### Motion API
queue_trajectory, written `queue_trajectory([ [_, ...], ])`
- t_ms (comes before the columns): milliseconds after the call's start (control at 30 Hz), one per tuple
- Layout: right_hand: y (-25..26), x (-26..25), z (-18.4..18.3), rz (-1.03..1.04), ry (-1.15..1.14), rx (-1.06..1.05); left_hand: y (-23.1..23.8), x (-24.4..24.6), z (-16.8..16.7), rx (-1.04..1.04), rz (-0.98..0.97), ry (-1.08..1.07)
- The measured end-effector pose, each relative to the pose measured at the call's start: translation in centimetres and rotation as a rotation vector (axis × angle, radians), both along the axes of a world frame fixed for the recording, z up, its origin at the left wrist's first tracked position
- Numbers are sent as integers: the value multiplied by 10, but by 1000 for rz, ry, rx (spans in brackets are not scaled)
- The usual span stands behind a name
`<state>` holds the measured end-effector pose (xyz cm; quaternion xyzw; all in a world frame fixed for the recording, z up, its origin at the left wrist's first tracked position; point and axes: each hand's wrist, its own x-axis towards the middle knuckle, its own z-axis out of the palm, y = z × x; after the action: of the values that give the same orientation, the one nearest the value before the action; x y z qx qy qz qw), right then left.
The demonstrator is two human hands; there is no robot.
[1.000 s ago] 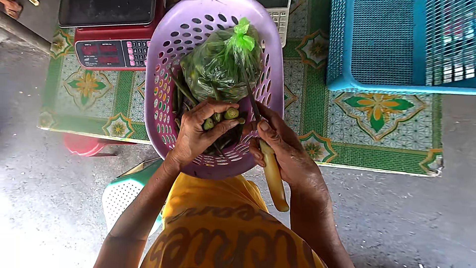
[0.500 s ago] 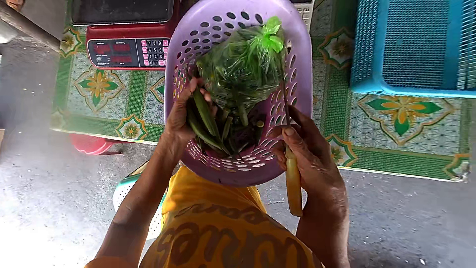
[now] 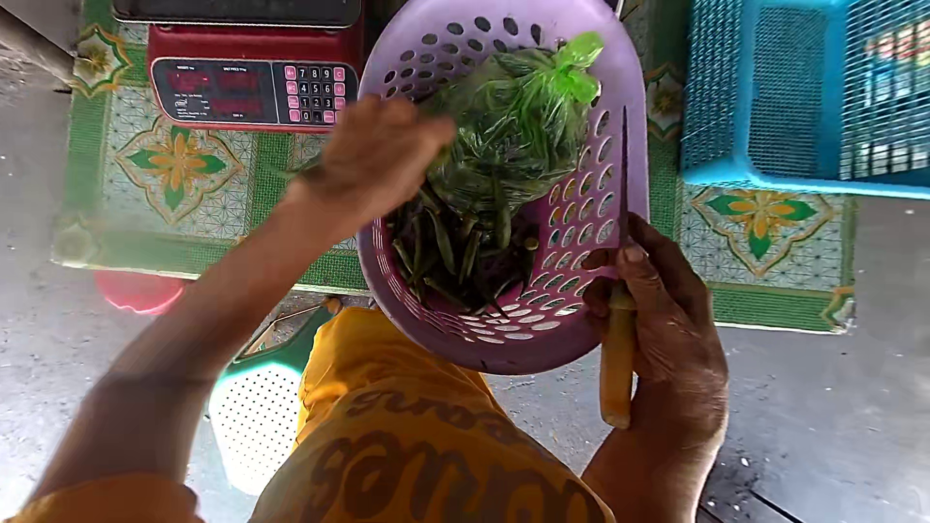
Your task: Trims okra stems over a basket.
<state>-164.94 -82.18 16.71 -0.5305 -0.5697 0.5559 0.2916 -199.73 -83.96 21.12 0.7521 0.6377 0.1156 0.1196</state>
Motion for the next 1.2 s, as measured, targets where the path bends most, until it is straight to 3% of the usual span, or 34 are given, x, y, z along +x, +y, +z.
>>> queue_trajectory([
  [100,0,0,-2,6,12,8,28,20,-29,-67,-408,305],
  [167,-1,2,-4,13,21,4,44,23,-49,-100,-558,432],
  [300,0,1,-3,-3,58,10,61,27,-78,-210,-575,585],
  [433,-4,5,-5,-33,97,8,58,28,-90,-173,-626,602],
  [533,-2,4,-5,-34,138,8,60,26,-66,-209,-622,435],
  [700,-2,5,-8,-30,163,5,40,22,-19,45,-496,-205],
  [867,-5,-4,-6,42,95,87,24,40,-18,149,-444,-587],
  [1067,-10,-29,5,142,-170,420,19,69,-42,104,-493,-790],
  [1200,-11,-31,10,160,-173,451,18,74,-44,36,-534,-822],
])
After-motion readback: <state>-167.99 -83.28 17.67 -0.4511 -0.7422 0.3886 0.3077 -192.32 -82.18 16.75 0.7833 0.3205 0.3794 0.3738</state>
